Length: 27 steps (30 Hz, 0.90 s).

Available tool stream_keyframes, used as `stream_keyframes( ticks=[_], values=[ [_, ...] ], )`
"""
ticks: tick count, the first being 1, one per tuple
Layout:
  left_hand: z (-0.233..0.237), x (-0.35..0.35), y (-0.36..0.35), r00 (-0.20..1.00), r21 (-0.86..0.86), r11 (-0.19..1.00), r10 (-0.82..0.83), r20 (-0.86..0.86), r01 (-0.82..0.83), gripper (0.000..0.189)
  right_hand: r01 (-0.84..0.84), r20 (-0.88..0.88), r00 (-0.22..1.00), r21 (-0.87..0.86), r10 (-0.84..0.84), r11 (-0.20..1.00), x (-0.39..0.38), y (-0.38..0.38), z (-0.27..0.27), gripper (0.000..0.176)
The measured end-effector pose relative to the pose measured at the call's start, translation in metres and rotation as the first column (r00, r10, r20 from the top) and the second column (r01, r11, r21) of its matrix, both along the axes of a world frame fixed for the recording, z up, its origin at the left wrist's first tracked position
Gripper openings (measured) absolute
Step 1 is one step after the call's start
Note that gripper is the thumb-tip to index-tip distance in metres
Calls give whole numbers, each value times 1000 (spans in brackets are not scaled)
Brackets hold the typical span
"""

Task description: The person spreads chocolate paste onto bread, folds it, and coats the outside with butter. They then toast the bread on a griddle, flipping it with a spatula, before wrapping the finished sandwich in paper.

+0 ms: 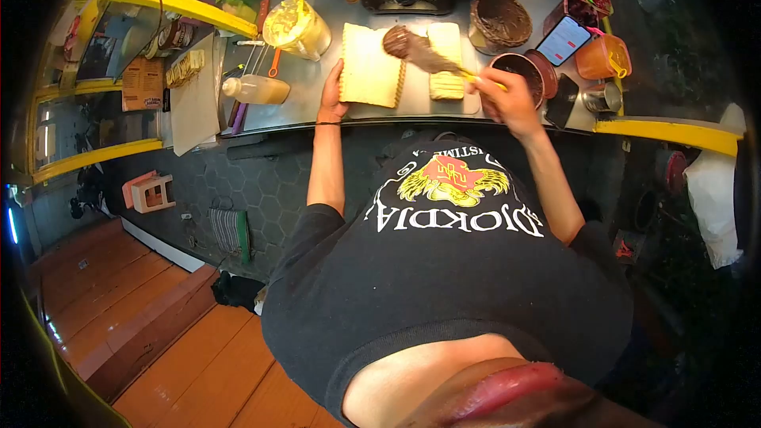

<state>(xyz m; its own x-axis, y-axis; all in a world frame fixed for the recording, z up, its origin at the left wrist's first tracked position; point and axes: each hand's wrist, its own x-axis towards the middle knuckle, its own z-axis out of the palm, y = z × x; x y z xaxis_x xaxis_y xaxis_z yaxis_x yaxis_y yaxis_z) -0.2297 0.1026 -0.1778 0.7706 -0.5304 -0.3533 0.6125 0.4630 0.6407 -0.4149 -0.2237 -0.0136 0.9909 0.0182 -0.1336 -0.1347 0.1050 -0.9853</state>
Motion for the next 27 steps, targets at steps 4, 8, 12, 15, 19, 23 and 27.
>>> stream_keyframes(
  ticks=[4,8,12,15,19,23,27],
  values=[
    [-9,2,2,998,-224,974,-23,-54,10,43,32,194,979,-455,64,890,59,72,-65,27],
    [-28,15,8,994,-349,935,-85,-63,58,45,165,284,959,-635,29,755,72,90,-53,20],
    [-19,9,6,984,-434,896,-149,-99,92,46,239,288,956,-672,-50,701,81,99,-61,16],
    [-21,10,4,979,-450,890,-154,-133,79,46,89,221,967,-754,125,651,84,110,-77,14],
    [-26,12,-1,972,-421,904,-158,-172,72,46,-186,-4,947,-824,322,536,58,135,-56,17],
    [-14,10,-4,979,-367,928,-128,-162,60,44,-269,-50,926,-782,374,562,35,121,-26,18],
    [-13,11,0,983,-355,934,-104,-149,45,43,13,109,990,-684,84,729,48,83,-23,22]
  ],
)
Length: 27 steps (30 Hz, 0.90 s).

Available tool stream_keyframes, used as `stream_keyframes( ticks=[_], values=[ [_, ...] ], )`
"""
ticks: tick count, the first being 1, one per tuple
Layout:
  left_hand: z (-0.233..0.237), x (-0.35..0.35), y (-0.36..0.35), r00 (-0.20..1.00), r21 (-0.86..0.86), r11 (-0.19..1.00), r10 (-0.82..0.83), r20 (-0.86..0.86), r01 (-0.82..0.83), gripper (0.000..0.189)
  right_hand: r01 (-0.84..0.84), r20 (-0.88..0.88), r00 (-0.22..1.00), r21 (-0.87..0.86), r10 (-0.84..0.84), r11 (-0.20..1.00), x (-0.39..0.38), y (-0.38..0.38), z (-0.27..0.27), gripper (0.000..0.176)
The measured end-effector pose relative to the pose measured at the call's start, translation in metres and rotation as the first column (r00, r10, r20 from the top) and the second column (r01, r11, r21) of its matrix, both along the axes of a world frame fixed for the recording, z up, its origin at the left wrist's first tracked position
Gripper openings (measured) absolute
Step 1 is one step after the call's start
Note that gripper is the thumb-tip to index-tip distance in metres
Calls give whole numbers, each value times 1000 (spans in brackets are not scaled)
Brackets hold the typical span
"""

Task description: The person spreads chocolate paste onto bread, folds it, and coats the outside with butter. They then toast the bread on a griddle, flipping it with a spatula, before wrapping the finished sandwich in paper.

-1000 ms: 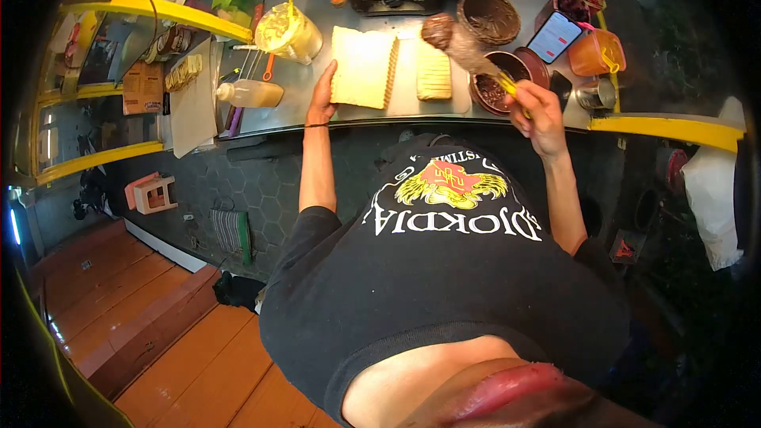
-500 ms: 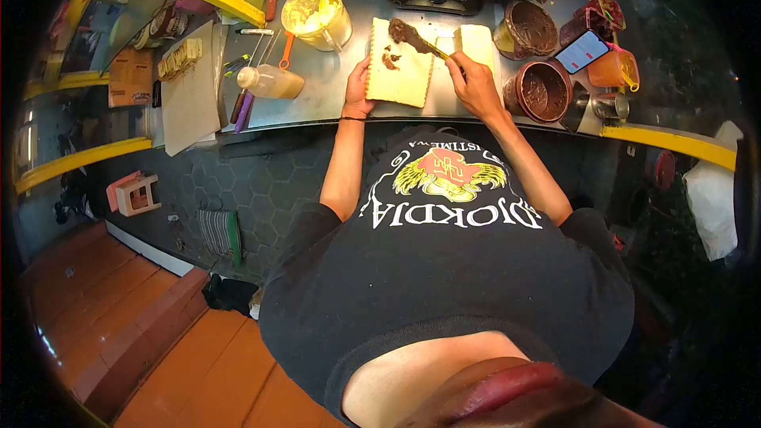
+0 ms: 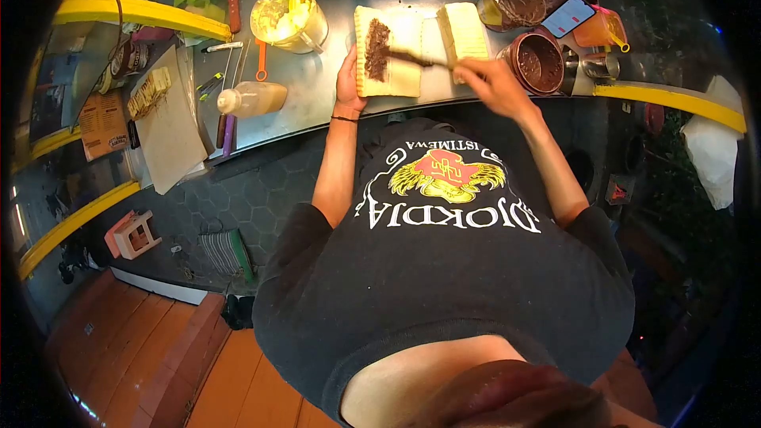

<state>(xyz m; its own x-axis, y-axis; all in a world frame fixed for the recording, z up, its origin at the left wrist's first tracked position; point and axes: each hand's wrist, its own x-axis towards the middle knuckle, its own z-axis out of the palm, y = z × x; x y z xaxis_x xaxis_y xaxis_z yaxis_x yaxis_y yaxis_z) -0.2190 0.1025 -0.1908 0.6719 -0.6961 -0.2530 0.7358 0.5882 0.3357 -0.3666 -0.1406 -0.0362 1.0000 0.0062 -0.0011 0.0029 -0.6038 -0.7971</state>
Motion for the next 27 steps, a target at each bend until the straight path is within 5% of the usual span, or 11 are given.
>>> stream_keyframes(
  ticks=[4,7,10,14,16,20,23,27],
  values=[
    [10,-1,-4,997,38,999,-30,64,27,42,99,3,995,-94,-99,991,39,-4,-16,25],
    [11,-3,-6,996,-16,1000,-23,83,25,42,-323,-68,942,92,330,942,44,3,-25,30],
    [15,-6,-7,999,-4,1000,-7,32,7,42,-421,-212,865,184,454,888,34,1,-13,30],
    [15,-2,-4,1000,28,999,-19,21,18,44,-271,-179,936,181,302,945,32,-20,-24,29],
    [5,3,-1,997,-91,993,-67,40,70,45,-239,-133,956,156,261,958,42,-27,-24,31],
    [14,0,-5,997,-9,998,-69,22,69,44,0,0,1000,-12,0,1000,64,-23,-26,30],
    [17,-1,-8,995,6,999,-41,89,40,46,-336,-69,942,-117,330,935,61,-10,-31,26],
    [26,-1,-12,998,12,999,-51,28,51,47,-469,-86,878,40,471,882,24,7,-29,19]
  ],
)
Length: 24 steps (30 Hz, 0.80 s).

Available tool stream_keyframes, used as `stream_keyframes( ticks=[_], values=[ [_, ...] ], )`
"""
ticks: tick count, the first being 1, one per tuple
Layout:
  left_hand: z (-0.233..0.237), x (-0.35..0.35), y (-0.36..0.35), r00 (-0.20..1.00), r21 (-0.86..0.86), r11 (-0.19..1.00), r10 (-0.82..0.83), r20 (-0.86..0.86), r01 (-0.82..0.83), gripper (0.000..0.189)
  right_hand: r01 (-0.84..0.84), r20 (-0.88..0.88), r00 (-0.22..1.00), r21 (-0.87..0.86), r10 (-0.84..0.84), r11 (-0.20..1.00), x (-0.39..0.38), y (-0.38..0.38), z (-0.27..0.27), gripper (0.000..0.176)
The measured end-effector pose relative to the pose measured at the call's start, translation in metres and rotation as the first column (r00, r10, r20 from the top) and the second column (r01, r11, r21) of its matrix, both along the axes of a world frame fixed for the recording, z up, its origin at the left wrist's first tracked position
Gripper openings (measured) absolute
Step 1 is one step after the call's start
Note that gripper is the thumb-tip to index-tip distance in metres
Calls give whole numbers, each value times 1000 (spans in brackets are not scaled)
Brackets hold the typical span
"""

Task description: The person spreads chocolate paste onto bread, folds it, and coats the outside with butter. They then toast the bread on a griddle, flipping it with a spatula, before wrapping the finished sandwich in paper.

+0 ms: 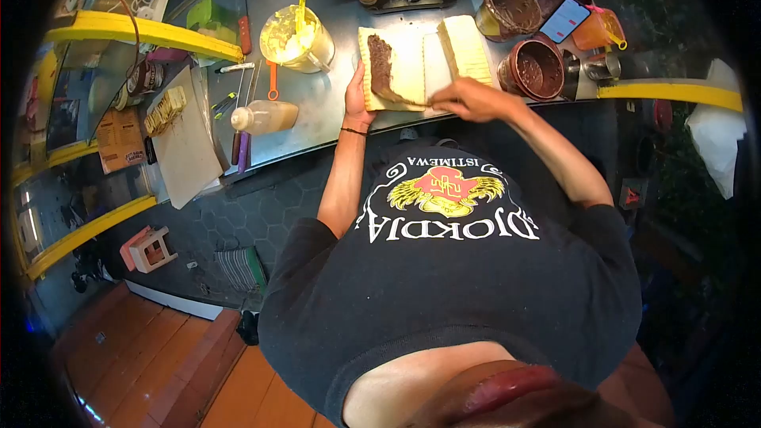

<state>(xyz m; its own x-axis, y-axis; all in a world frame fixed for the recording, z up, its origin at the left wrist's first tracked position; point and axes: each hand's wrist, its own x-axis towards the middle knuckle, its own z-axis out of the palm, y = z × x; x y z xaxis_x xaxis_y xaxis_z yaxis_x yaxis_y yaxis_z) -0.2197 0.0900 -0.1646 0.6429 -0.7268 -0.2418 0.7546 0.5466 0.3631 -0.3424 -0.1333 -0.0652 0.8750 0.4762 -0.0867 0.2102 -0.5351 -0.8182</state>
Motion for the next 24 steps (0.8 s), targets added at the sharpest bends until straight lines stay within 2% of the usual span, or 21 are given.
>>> stream_keyframes(
  ticks=[1,2,3,5,6,7,9,10,11,13,15,17,19,21,22,24],
  values=[
    [-5,2,2,1000,-3,1000,10,3,-10,47,-29,-69,997,-47,26,998,-9,4,5,19],
    [-10,4,3,1000,8,1000,-1,3,1,47,-19,13,1000,-99,21,995,-16,5,12,18],
    [-16,5,6,1000,25,1000,-16,-3,16,48,-25,13,1000,-97,26,995,-17,-1,16,18],
    [-21,5,9,999,13,999,-30,-18,30,48,230,47,973,-38,-228,973,-23,-14,20,18],
    [-17,0,10,1000,5,1000,-11,-5,11,48,315,118,941,49,-318,948,-23,-16,19,17],
    [-14,-5,10,1000,-1,1000,4,7,-4,48,319,112,940,54,-323,946,-23,-12,16,17],
    [-12,-8,9,1000,-5,1000,-1,1,1,48,500,188,850,8,-492,866,-25,5,4,17],
    [-4,-9,4,1000,30,999,30,-5,-30,48,455,204,874,-23,-442,890,-28,20,-5,15],
    [1,-10,1,998,66,996,63,-10,-62,48,286,165,950,-128,-264,950,-38,33,-9,15],
    [-5,-7,-3,999,145,988,49,-6,-47,48,110,150,983,-42,-103,993,-51,54,-5,15],
    [-11,-5,-2,998,155,986,66,-3,-65,47,207,70,977,-44,-203,977,-60,41,12,12],
    [-13,-6,2,998,181,982,60,-28,-54,47,369,100,923,50,-373,928,-61,15,8,15],
    [-16,-7,4,996,154,986,45,79,-57,47,532,178,816,140,-550,835,-52,5,2,21],
    [-12,-9,6,996,122,991,48,81,-57,47,615,142,775,52,-616,787,-28,0,-4,25],
    [-12,-8,8,994,164,986,23,107,-40,47,611,177,763,118,-622,783,-17,-2,-18,27],
    [-11,-8,8,991,209,978,-17,134,-11,48,469,106,866,163,-488,868,-9,-1,-32,28]
  ],
)
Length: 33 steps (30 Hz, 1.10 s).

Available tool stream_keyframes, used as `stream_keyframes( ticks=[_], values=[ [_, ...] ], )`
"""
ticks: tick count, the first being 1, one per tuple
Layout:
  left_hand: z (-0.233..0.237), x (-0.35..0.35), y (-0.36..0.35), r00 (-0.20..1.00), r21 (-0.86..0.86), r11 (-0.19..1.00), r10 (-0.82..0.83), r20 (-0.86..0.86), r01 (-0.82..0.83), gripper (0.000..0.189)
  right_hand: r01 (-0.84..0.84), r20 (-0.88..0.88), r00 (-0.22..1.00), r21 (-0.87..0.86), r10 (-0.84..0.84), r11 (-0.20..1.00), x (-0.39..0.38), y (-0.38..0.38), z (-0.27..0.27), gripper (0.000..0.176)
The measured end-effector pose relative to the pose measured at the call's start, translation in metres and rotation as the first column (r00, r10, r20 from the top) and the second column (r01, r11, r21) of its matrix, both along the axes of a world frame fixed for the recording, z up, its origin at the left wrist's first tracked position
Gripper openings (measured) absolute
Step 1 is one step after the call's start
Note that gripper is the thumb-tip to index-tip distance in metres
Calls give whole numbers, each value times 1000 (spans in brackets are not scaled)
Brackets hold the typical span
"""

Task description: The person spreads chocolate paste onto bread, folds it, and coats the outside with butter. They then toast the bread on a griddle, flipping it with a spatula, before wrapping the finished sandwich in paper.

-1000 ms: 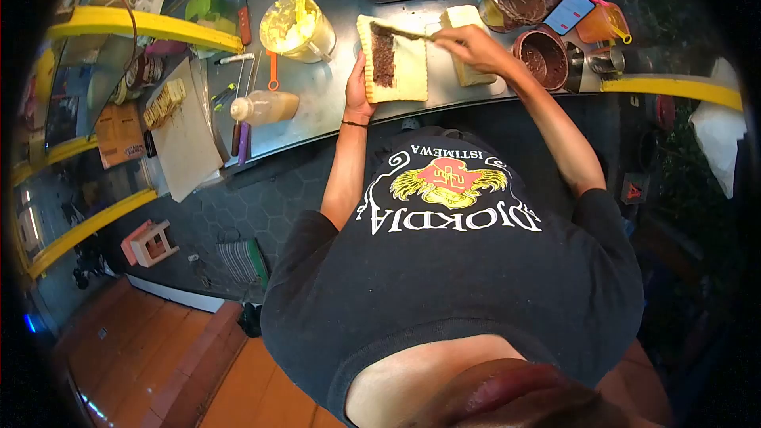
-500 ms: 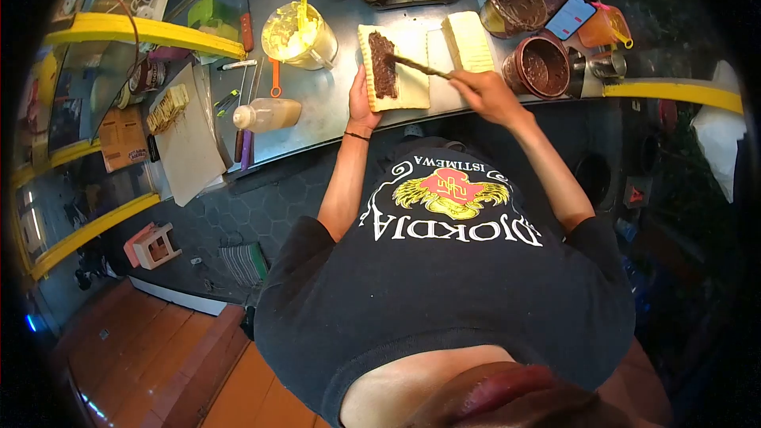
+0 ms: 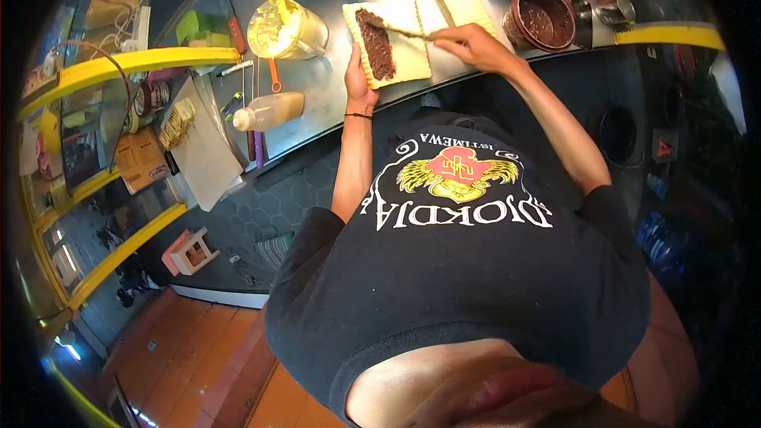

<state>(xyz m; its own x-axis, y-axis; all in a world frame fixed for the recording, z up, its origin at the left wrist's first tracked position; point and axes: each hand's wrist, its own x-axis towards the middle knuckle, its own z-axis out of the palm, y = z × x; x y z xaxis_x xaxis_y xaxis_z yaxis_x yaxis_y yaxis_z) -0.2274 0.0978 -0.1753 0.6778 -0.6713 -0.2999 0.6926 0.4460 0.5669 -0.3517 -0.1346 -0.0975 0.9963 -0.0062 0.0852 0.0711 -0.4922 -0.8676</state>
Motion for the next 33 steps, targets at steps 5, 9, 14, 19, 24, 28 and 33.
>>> stream_keyframes(
  ticks=[5,9,14,19,24,28,33],
  values=[
    [0,7,2,997,-7,998,-68,-37,68,51,-284,-172,940,87,295,955,-27,8,16,27],
    [-1,-1,1,997,-65,998,24,-69,-28,50,-194,-70,978,55,197,980,-38,2,13,25],
    [5,-8,-2,995,-35,998,43,-88,-46,49,10,-10,1000,-61,-11,998,-52,31,-7,24],
    [-3,-4,-2,998,24,1000,10,-59,-9,49,-141,-34,990,-66,139,988,-69,27,10,23],
    [-7,-5,2,1000,-3,1000,25,-3,-25,49,163,-106,979,-90,-173,982,-52,22,-2,25],
    [20,-6,1,991,58,991,-121,60,117,51,-106,-89,990,60,111,993,-56,37,3,28],
    [4,-7,-1,999,16,999,-52,7,52,50,-185,-142,972,29,187,982,-73,25,14,29]
  ],
)
